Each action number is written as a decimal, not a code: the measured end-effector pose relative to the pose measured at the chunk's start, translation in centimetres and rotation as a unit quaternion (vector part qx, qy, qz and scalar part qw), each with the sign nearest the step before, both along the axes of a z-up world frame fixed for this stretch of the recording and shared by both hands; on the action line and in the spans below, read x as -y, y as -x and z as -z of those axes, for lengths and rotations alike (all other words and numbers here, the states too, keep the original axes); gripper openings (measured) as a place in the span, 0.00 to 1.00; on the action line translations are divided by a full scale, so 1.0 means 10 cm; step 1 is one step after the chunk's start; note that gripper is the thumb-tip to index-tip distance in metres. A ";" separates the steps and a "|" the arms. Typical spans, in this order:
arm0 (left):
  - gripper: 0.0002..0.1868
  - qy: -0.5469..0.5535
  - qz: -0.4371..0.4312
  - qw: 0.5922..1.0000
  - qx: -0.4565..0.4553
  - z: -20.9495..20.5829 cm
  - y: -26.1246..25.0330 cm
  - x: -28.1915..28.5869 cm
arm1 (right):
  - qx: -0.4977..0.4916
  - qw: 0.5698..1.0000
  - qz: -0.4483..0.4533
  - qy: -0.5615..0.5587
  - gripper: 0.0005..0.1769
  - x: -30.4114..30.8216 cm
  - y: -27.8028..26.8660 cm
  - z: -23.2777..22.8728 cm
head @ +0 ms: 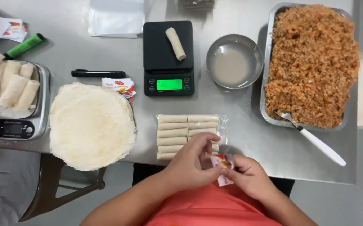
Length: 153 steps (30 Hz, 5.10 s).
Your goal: The person places several prepared lumpia into a plastic bag, seals the bag with a label, and then peels a fresh wrapper from a stack to begin rolling another one with filling from a tray.
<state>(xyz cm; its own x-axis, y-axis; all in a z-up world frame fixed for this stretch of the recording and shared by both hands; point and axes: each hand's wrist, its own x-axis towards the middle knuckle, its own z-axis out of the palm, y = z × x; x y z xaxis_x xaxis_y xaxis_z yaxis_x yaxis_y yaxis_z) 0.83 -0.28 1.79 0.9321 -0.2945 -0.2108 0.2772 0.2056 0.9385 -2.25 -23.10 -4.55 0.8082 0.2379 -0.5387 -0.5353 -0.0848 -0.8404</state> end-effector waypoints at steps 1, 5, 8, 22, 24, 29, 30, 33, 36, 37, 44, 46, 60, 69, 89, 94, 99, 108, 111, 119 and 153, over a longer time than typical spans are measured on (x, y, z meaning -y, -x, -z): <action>0.14 -0.107 0.074 0.991 0.014 -0.06 -0.06 -0.01 | 0.044 0.997 -0.055 0.018 0.03 0.01 -0.02 -0.05; 0.04 0.018 -0.039 0.992 -0.121 0.30 -0.07 0.14 | 0.004 0.969 0.159 -0.188 0.20 0.10 0.13 0.14; 0.08 0.168 -0.169 0.940 -0.242 0.39 -0.08 0.23 | 0.176 0.978 0.053 -0.100 0.46 -0.31 -0.01 -0.16; 0.07 -0.082 0.084 0.992 0.053 0.26 0.03 0.28 | 0.150 0.974 0.165 -0.041 0.05 0.02 -0.08 -0.07; 0.09 -0.254 0.116 0.946 0.166 0.29 0.02 0.12 | 0.105 0.968 0.218 0.073 0.06 0.15 -0.23 -0.15; 0.40 -0.641 0.050 0.686 0.342 0.73 -0.01 -0.28 | -0.044 0.983 0.036 0.173 0.13 0.42 -0.60 -0.03; 0.40 -0.640 0.050 0.686 0.342 0.72 -0.08 -0.29 | -0.045 0.983 0.037 0.173 0.13 0.36 -0.63 -0.03; 0.42 -0.618 0.081 0.694 0.360 0.71 -0.17 -0.31 | -0.094 0.988 -0.074 0.098 0.10 0.26 -0.67 0.03; 0.41 -0.593 0.073 0.703 0.386 0.72 -0.29 -0.35 | -0.078 0.996 -0.041 0.035 0.11 0.31 -0.79 0.16; 0.40 -0.575 0.073 0.719 0.385 0.73 -0.29 -0.37 | -0.095 0.988 -0.113 0.034 0.12 0.34 -0.80 0.18; 0.42 -0.569 0.099 0.720 0.385 0.72 -0.30 -0.36 | -0.073 0.995 -0.033 0.054 0.09 0.05 -0.97 0.26; 0.41 -0.574 0.097 0.713 0.390 0.74 -0.30 -0.34 | -0.071 0.993 -0.069 0.072 0.09 -0.02 -0.92 0.21; 0.40 -0.577 0.091 0.699 0.411 0.71 -0.28 -0.33 | -0.030 0.981 -0.107 0.157 0.13 -0.31 -0.98 0.05; 0.49 -0.546 0.089 0.732 0.397 0.65 -0.28 -0.36 | 0.053 0.996 0.048 -0.046 0.24 -0.02 -0.68 0.41; 0.10 -0.220 -0.033 0.864 0.451 0.32 -0.46 -0.49 | 0.024 0.942 0.250 0.225 0.15 0.11 0.10 -0.93; 0.06 -0.311 -0.051 0.835 0.451 0.49 -0.18 -0.80 | 0.090 0.968 0.173 0.157 0.10 0.11 -1.52 -1.79; 0.03 -0.351 -0.031 0.818 0.455 0.46 -0.15 -0.83 | 0.320 0.942 0.079 0.058 0.12 0.44 -3.59 -1.66; 0.05 -0.377 -0.021 0.827 0.416 0.49 -0.25 -0.81 | 0.195 0.903 0.346 -0.162 0.09 -1.80 -4.58 -1.00; 0.03 -0.378 -0.034 0.829 0.410 0.49 -0.26 -0.82 | 0.051 0.925 0.337 -0.165 0.09 -1.89 -4.41 -0.74; 0.05 -0.383 -0.128 0.795 0.453 0.21 -0.16 -0.99 | 0.278 0.943 -0.015 0.180 0.17 -1.19 -2.14 -0.86; 0.12 -0.370 0.018 0.929 0.006 0.76 -0.64 -0.03 | 0.449 0.709 -0.271 0.471 0.32 0.08 -0.24 0.13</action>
<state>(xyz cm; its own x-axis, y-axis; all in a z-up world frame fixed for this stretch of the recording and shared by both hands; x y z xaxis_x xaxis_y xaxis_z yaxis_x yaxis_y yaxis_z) 7.22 0.01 -5.79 0.9280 -0.1050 -0.3576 0.2599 -0.5055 0.8228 0.14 -23.88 -5.85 0.8531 0.5217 0.0085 0.5062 -0.8237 -0.2556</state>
